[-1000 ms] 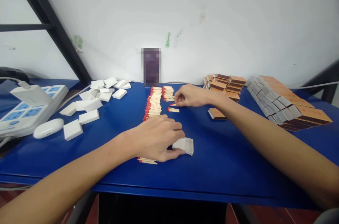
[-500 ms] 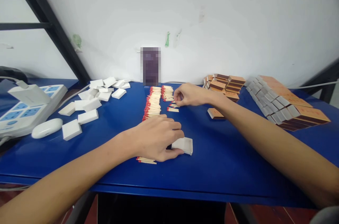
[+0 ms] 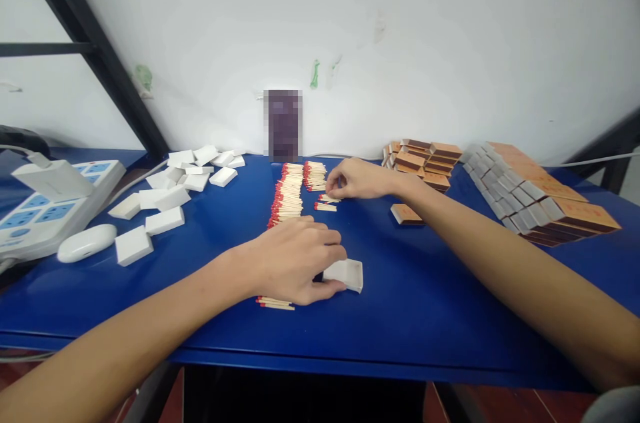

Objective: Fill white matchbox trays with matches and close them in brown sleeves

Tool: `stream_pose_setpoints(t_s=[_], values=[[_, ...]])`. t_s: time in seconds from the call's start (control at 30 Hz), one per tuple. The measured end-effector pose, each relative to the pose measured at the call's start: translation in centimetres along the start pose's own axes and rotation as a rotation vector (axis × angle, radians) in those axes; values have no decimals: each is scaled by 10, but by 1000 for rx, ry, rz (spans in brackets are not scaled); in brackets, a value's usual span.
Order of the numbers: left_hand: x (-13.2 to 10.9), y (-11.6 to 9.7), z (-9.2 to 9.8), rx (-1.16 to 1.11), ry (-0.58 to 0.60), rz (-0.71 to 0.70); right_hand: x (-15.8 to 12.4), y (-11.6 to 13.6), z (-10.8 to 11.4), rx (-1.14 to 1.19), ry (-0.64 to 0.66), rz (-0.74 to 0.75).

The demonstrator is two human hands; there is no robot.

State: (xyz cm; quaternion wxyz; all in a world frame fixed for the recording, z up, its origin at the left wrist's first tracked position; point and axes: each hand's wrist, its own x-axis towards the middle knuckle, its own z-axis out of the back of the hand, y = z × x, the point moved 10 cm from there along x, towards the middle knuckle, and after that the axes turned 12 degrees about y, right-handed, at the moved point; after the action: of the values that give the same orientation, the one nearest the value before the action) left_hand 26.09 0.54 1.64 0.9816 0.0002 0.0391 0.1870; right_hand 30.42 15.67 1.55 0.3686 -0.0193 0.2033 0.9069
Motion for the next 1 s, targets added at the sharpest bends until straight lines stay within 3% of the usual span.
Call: stream_pose_setpoints(t_s=[0.43, 0.53, 0.67, 0.83, 1.0], values=[[0, 0, 0, 8, 0, 6, -2, -2, -12, -17, 149, -7], [1, 0, 1, 12, -1, 7, -2, -1, -6, 5, 96, -11], [1, 0, 0, 12, 9, 12, 0, 3, 6, -12, -77, -23], [1, 0, 0, 9, 6, 11, 3, 4, 8, -76, -156, -54], [1, 0, 0, 3, 6, 9, -3, -6, 9, -23, -83, -115]])
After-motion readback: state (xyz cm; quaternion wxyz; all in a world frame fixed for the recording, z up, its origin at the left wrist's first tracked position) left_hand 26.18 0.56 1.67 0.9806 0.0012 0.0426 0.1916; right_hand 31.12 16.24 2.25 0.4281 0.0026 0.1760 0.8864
